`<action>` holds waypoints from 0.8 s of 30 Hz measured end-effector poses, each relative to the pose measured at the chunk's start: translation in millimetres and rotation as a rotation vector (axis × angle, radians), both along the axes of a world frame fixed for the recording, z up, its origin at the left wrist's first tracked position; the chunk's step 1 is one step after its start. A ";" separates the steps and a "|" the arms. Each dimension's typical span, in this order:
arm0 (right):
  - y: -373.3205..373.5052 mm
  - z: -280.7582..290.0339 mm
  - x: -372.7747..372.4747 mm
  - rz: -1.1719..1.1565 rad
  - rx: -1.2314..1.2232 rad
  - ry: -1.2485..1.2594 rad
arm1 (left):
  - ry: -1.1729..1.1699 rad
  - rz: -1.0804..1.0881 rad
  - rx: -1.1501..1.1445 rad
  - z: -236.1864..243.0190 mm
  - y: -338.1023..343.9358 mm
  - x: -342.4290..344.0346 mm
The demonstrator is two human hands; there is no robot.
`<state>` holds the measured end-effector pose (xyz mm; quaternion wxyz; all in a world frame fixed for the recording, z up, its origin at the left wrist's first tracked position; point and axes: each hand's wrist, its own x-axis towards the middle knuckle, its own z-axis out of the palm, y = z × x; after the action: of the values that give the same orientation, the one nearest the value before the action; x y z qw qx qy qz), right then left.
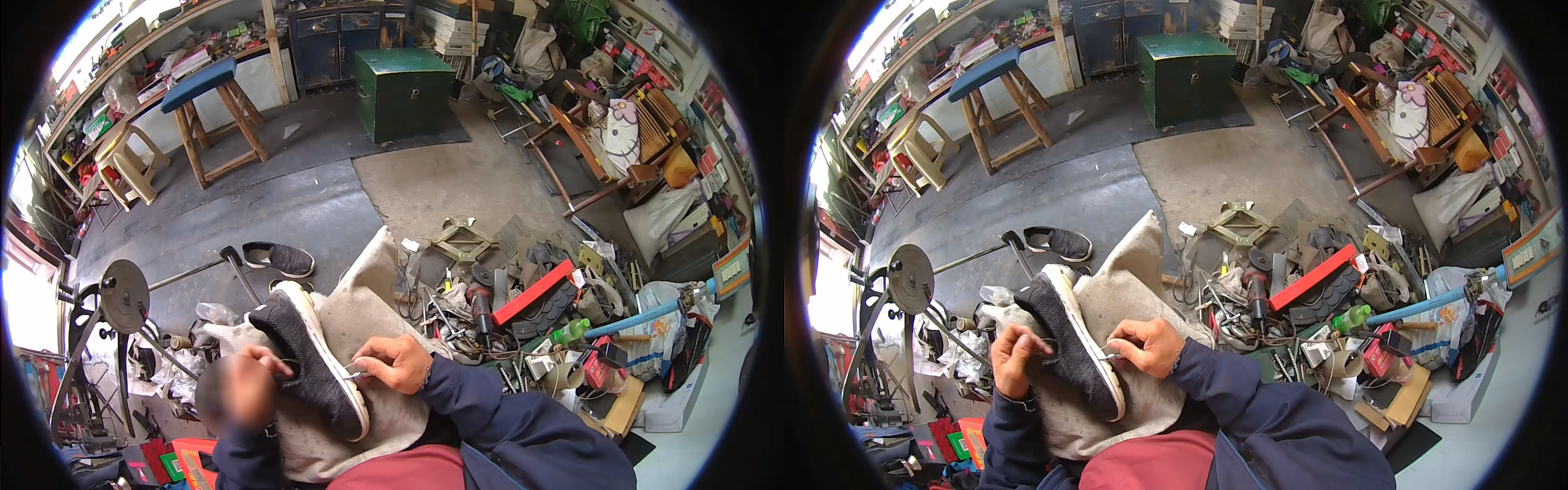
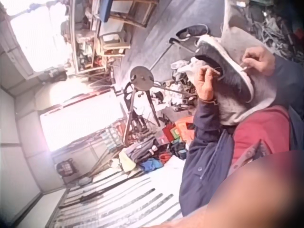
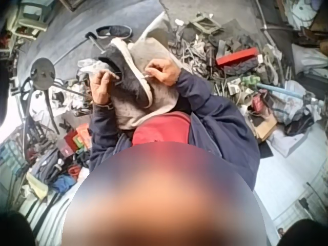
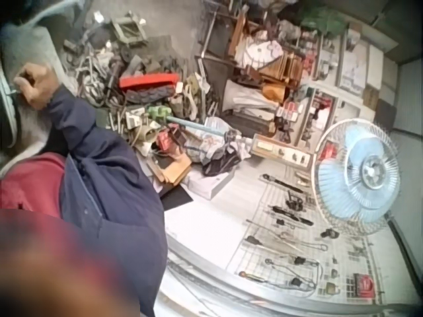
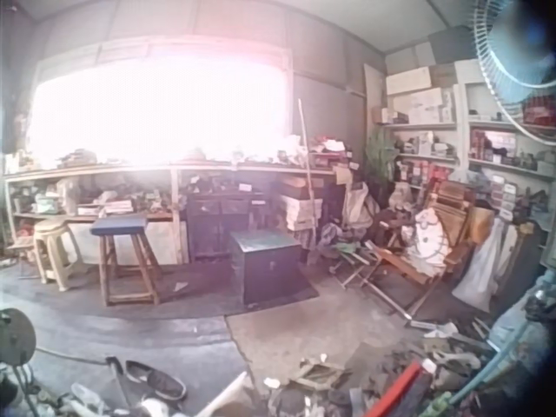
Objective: The person hand-sews a black shoe mounted on a last using a curved awl and white thread. They repeatedly pierce the sole-to-upper seam, pull the thread through, and tighten stitches along the shoe's edge.
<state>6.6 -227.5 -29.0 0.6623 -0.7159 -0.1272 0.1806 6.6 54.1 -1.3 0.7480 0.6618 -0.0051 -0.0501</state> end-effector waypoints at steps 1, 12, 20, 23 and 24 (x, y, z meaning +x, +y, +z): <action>-0.1 0.3 0.2 0.003 0.005 0.003 | 0.038 -0.049 0.096 2.6 0.0 -2.9; -0.4 6.8 2.8 0.016 -0.040 0.033 | 0.142 -0.561 0.717 17.8 -6.8 5.6; 3.4 3.2 1.4 -0.015 -0.135 -0.048 | 0.152 -0.575 0.476 6.3 -2.3 -1.9; 5.5 7.4 0.3 -0.042 -0.190 -0.074 | 0.073 -0.569 0.571 13.5 -3.9 1.5; 4.3 10.3 0.6 -0.008 -0.208 -0.171 | 0.029 -0.580 0.635 17.5 -4.3 4.2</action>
<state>7.2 -223.2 -18.6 0.5719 -0.7940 -0.1610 0.1288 10.7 49.8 16.3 0.4620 0.8297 -0.1648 -0.2666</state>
